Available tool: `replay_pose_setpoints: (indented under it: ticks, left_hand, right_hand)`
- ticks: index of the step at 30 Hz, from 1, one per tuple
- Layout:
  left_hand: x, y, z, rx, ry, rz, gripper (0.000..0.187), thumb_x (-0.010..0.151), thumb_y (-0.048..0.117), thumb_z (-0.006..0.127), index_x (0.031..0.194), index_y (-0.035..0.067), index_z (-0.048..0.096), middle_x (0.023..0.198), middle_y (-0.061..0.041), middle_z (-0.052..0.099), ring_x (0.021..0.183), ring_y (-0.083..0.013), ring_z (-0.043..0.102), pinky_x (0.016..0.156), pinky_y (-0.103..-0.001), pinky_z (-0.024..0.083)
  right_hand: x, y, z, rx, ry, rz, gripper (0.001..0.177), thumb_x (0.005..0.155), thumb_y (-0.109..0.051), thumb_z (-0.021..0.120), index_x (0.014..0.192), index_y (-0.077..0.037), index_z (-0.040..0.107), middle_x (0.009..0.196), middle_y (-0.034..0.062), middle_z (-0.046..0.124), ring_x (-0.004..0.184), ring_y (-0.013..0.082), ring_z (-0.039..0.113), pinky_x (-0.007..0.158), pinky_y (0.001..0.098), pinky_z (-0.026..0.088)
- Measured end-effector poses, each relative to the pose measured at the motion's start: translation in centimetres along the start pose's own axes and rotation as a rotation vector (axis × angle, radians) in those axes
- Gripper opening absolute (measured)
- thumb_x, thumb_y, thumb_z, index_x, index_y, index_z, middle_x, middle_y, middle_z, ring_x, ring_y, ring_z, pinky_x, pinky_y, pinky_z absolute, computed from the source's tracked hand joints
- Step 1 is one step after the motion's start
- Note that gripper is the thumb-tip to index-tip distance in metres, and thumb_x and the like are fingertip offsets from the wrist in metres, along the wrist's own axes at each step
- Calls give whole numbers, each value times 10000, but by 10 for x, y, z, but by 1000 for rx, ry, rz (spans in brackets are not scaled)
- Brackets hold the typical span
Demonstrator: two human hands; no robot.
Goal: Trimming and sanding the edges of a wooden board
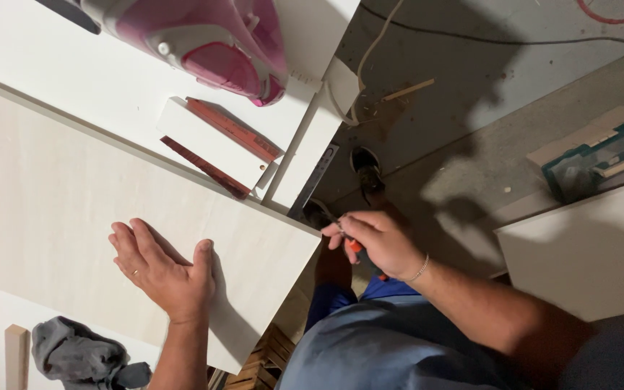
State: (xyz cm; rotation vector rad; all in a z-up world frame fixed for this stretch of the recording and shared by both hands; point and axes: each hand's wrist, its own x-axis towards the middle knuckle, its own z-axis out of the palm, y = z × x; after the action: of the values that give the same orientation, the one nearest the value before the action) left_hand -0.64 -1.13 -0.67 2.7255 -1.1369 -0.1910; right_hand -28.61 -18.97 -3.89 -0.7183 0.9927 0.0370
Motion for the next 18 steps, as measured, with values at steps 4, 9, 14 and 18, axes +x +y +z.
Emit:
replay_pose_setpoints:
  ticks: [4, 9, 14, 18]
  left_hand:
    - [-1, -1, -1, 13, -6, -11, 1026, 904, 694, 567, 1633, 16, 320, 1710, -211, 217, 1597, -425, 170, 1245, -704, 144]
    - [0, -2, -1, 2, -8, -5, 1018, 910, 690, 577, 1640, 32, 309, 1715, -208, 209, 1602, -425, 162, 1260, -689, 133]
    - [2, -14, 7, 5, 40, 31, 1106, 820, 730, 721, 1611, 34, 387, 1653, -249, 292, 1526, -486, 249, 1203, -649, 164]
    - [-2, -16, 6, -15, 68, 23, 1113, 789, 729, 756, 1597, 35, 430, 1641, -251, 325, 1521, -480, 261, 1207, -627, 161]
  right_hand:
    - [6, 9, -7, 22, -6, -167, 414, 1056, -231, 452, 1096, 49, 755, 887, 126, 754, 555, 128, 545, 633, 250, 494]
    - [7, 21, -12, -39, -93, -177, 379, 1035, -243, 510, 885, 27, 731, 827, 151, 753, 589, 136, 594, 556, 241, 520]
    - [4, 11, -8, -172, 26, -138, 195, 988, -131, 615, 935, 4, 745, 744, 155, 750, 609, 202, 696, 569, 306, 605]
    - [-20, -41, -1, -496, -3, -111, 177, 949, -106, 626, 1037, -39, 764, 787, 139, 777, 644, 215, 747, 593, 334, 646]
